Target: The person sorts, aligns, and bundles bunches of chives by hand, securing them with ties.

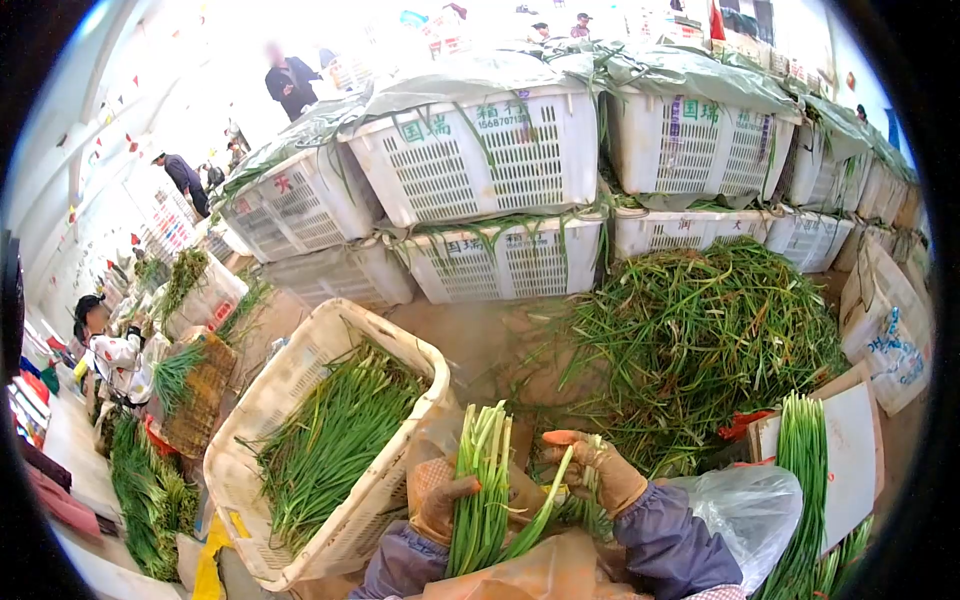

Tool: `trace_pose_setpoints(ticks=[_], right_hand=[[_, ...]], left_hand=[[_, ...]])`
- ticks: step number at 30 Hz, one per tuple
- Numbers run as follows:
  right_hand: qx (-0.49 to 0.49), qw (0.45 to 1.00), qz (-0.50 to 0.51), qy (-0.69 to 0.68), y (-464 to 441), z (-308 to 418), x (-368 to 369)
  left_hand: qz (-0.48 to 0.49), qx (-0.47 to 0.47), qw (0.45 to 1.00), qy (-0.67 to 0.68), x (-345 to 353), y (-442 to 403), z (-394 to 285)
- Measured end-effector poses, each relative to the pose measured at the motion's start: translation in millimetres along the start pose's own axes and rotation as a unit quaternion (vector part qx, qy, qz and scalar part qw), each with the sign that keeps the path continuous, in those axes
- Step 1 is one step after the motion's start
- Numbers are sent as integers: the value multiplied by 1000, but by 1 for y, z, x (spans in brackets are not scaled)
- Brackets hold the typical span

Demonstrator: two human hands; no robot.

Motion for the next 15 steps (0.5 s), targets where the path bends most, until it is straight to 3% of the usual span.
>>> trace_pose_setpoints(ticks=[2,6,8,10,13,15], right_hand=[[-2,997,30,-67,2,-1,2],[51,998,-27,1,-1,-23,3],[41,998,-43,-19,1,-25,7],[38,996,-67,53,2,-21,4],[-112,969,-163,146,-4,17,-21],[-357,895,-226,145,14,91,-35]], left_hand=[[-2,-2,1000,14,-3,1,1],[16,21,999,18,6,3,-5],[27,19,999,41,14,3,-4],[36,15,997,63,16,2,-3],[21,41,999,9,5,1,-5],[7,33,999,9,-1,3,-5]])
Point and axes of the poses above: each hand's wrist, its own y-axis away from the middle knuckle, its own x-axis out of the palm, z = x × y, the point moved 7 cm from there along -y, towards the middle knuckle, and after that the axes turned 3 degrees about -y, right-handed, at the moved point
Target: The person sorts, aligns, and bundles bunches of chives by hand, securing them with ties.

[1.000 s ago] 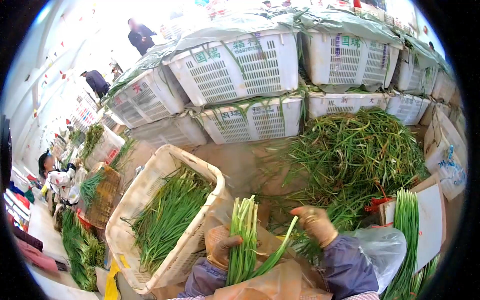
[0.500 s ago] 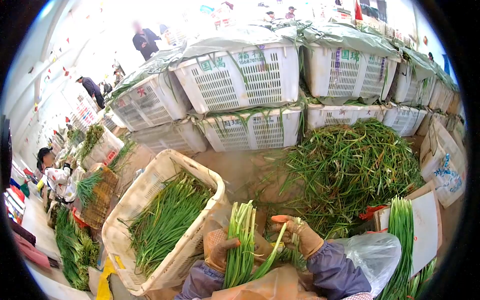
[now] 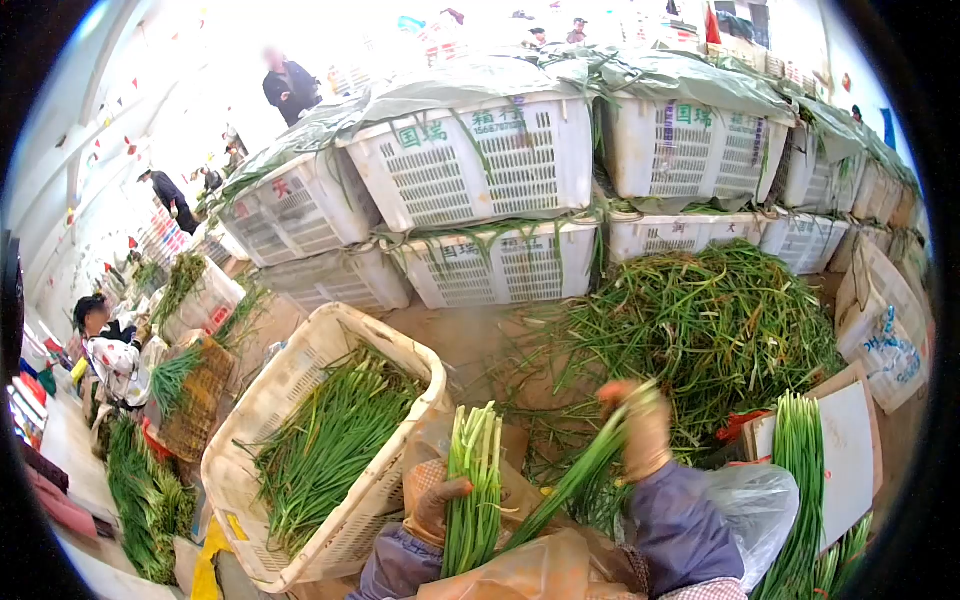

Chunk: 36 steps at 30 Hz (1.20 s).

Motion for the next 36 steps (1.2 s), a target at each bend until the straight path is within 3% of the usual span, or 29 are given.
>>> trace_pose_setpoints(ticks=[3,4,6,7,9,10,11,13,15,17,19,23,26,29,32,36], right_hand=[[-253,940,-225,-49,-36,70,-68],[-255,939,-225,-47,-33,80,-67],[-172,974,-126,76,-28,96,-37],[-73,989,-42,124,-31,70,-22],[49,985,155,48,-6,20,33],[-56,952,256,157,15,15,57],[169,944,277,67,39,3,75],[276,919,280,-4,62,-28,95],[319,908,267,-52,69,-36,104],[316,911,258,-55,68,-38,103],[312,916,247,-52,66,-39,97],[334,908,251,-18,68,-39,88],[316,915,244,-55,68,-37,94],[291,918,266,-32,67,-40,96],[260,954,146,-25,40,-31,67],[87,995,-13,38,-33,-1,-14]], left_hand=[[-4,-2,1000,10,-2,1,0],[-3,-2,1000,13,-1,0,1],[-6,-7,1000,11,-1,-3,2],[-7,-10,1000,10,1,-4,2],[-3,-34,999,18,14,-3,4],[-3,-34,999,18,17,-3,3],[-8,-31,999,-3,18,-4,3],[-19,-28,999,-24,13,-6,6],[-56,38,989,-134,4,-8,-2],[-76,81,976,-188,4,-6,-8],[-112,112,979,-132,-2,0,-17],[-95,97,987,-88,-7,2,-14],[-107,100,981,-130,2,1,-15],[-55,108,982,-148,16,1,-19],[-41,115,976,-182,19,9,-25],[-42,111,985,-125,1,10,-22]])
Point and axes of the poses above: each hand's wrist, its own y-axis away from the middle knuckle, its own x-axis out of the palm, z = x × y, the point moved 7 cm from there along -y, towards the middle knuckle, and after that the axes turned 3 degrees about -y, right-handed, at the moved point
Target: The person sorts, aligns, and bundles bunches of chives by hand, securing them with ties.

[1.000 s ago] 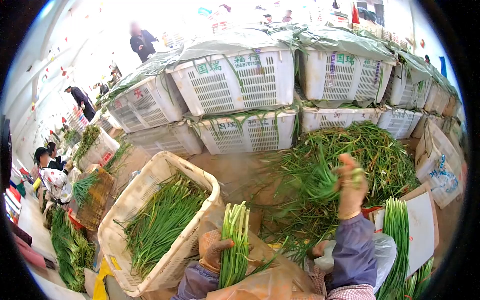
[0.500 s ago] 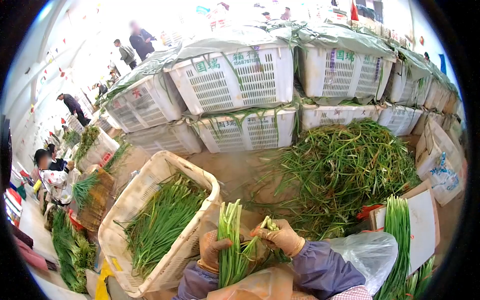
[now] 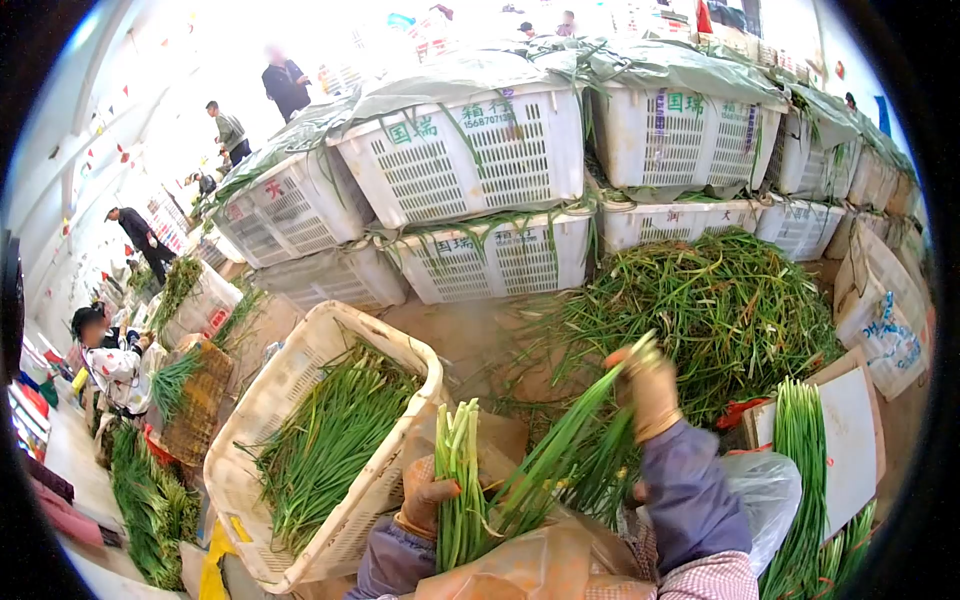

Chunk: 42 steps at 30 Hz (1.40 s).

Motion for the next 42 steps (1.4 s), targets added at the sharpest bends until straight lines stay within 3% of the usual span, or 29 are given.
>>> trace_pose_setpoints(ticks=[2,4,5,7,9,11,13,14,17,19,23,24,26,28,29,31,33,35,39,42], right_hand=[[-96,974,-204,20,-29,33,-73],[-257,912,-319,19,-54,54,-152],[-225,918,-327,-5,-53,68,-168],[-358,888,-282,60,-38,98,-141],[-362,916,-145,99,-14,108,-63],[-290,945,13,152,3,72,-11],[-153,977,123,80,23,25,33],[-89,977,192,-37,43,15,57],[145,954,259,-43,75,-17,99],[185,930,308,-71,88,-37,119],[187,941,279,-45,87,-47,123],[184,943,272,-47,85,-50,121],[183,944,272,-46,84,-47,118],[176,949,258,-33,85,-46,115],[171,954,245,-21,85,-46,113],[184,949,253,-38,87,-42,109],[198,944,258,-57,87,-39,105],[208,930,292,-78,90,-36,106],[206,921,316,-93,91,-38,107],[184,946,246,-104,82,-34,100]], left_hand=[[-7,-5,1000,21,1,0,-2],[-12,4,1000,22,11,3,-11],[-12,4,1000,22,10,1,-10],[-1,20,999,40,12,-3,-9],[10,0,999,31,18,-8,-4],[20,-15,999,22,24,-12,-4],[34,-37,999,-19,32,-9,-4],[31,-38,999,-20,30,-10,-2],[-9,-47,998,-44,9,-13,6],[-16,-34,991,-127,-1,-16,8],[-39,15,963,-265,7,-13,-5],[-36,81,892,-443,14,-12,-17],[-30,146,785,-601,24,-11,-23],[-100,117,740,-655,17,-12,-21],[-100,117,740,-655,22,-11,-24],[-113,-3,929,-354,28,-7,-25],[-144,-1,911,-387,30,-2,-33],[-105,-15,977,-183,18,-3,-15],[-60,-13,991,-122,6,-7,0],[-53,-15,992,-113,6,-7,2]])
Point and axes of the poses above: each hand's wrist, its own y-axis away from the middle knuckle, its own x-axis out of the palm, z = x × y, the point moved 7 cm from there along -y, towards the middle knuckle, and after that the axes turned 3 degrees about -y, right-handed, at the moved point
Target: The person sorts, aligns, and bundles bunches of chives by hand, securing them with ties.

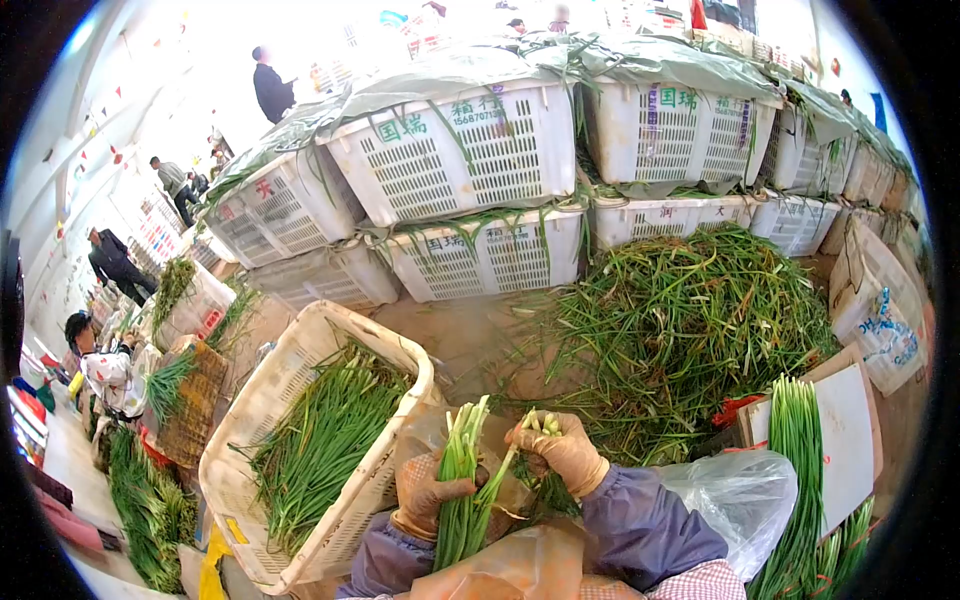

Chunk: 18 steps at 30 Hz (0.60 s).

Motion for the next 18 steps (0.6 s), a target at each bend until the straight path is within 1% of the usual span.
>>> trace_pose_setpoints(ticks=[2,3,5,7,9,11,12,14,16,17,18], right_hand=[[32,999,-1,26,1,-1,-1],[32,999,-1,26,1,-3,0],[30,993,77,87,5,-15,17],[51,992,75,90,5,-28,16],[55,995,37,75,2,-32,9],[71,995,49,53,2,-36,4],[72,993,54,70,3,-35,4],[74,992,55,87,5,-38,2],[20,999,26,18,0,-38,-3],[20,999,26,19,1,-36,0],[-2,998,54,36,4,-27,9]], left_hand=[[1,-1,1000,3,1,-1,0],[2,-2,1000,4,2,-2,-1],[-18,-13,1000,12,4,-2,-2],[-27,-8,1000,13,5,-1,-5],[-31,2,999,12,2,0,-6],[-52,6,996,70,-2,0,-5],[-52,5,996,70,0,2,-8],[-86,22,996,17,4,7,-18],[-86,9,996,17,5,5,-14],[-87,-4,996,16,6,4,-11],[-86,-3,996,16,7,4,-11]])
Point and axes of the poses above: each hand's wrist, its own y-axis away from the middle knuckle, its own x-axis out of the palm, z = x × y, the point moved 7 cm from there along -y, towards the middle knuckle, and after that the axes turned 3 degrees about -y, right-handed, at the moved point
